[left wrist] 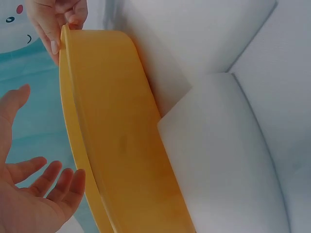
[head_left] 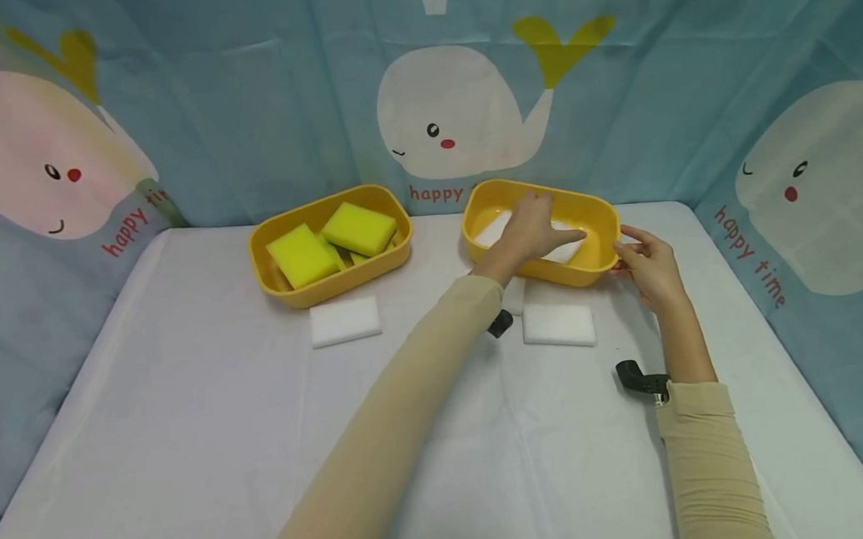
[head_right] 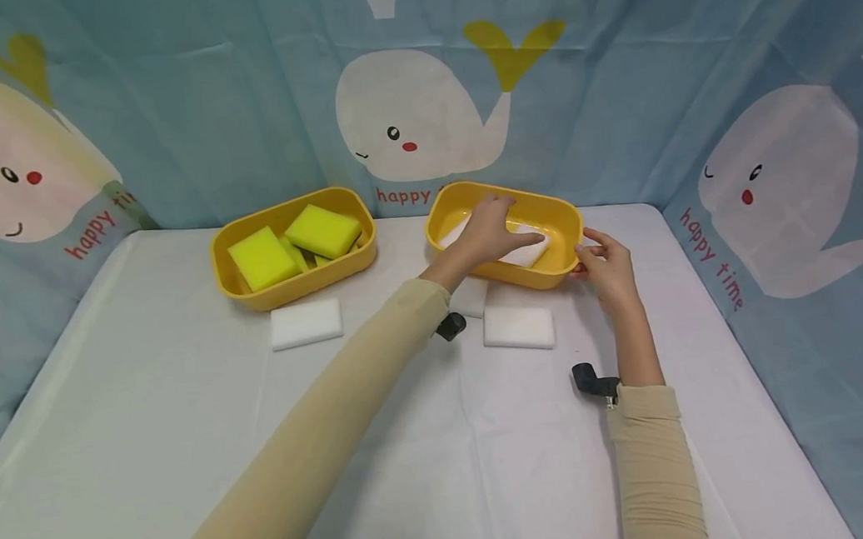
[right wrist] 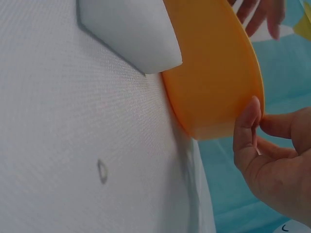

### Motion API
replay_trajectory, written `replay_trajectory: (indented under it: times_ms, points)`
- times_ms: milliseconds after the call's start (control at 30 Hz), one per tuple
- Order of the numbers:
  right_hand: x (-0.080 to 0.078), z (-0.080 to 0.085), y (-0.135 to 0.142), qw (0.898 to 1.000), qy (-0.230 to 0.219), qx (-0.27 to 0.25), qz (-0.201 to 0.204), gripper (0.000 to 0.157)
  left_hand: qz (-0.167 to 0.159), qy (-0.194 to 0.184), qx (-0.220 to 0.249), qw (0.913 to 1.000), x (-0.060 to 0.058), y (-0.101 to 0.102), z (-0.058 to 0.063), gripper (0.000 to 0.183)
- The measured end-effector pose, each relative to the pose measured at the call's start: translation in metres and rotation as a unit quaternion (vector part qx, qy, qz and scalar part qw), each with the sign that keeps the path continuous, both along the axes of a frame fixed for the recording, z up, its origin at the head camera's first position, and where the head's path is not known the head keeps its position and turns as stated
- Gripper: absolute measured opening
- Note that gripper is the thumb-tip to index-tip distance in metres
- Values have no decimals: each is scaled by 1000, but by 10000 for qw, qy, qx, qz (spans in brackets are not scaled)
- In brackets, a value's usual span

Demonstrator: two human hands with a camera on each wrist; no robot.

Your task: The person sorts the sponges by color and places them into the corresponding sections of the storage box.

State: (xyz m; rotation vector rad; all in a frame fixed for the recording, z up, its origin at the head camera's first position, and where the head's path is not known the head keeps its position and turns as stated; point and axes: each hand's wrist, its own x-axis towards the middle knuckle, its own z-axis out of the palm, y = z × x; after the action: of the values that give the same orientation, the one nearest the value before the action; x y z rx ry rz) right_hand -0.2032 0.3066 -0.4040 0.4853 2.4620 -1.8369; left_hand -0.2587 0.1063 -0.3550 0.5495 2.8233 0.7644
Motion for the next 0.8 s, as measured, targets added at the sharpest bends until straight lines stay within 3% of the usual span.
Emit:
replay_trajectory:
  times_ms: [467, 800]
  points:
    - [0, 0, 0, 9999, 57, -96, -39, 62, -32, -179, 694, 9974, 4, -12, -2, 80]
    - [0, 0, -1, 10000, 8, -78, -46, 62, -201, -15, 1059, 9942, 12, -23, -4, 78]
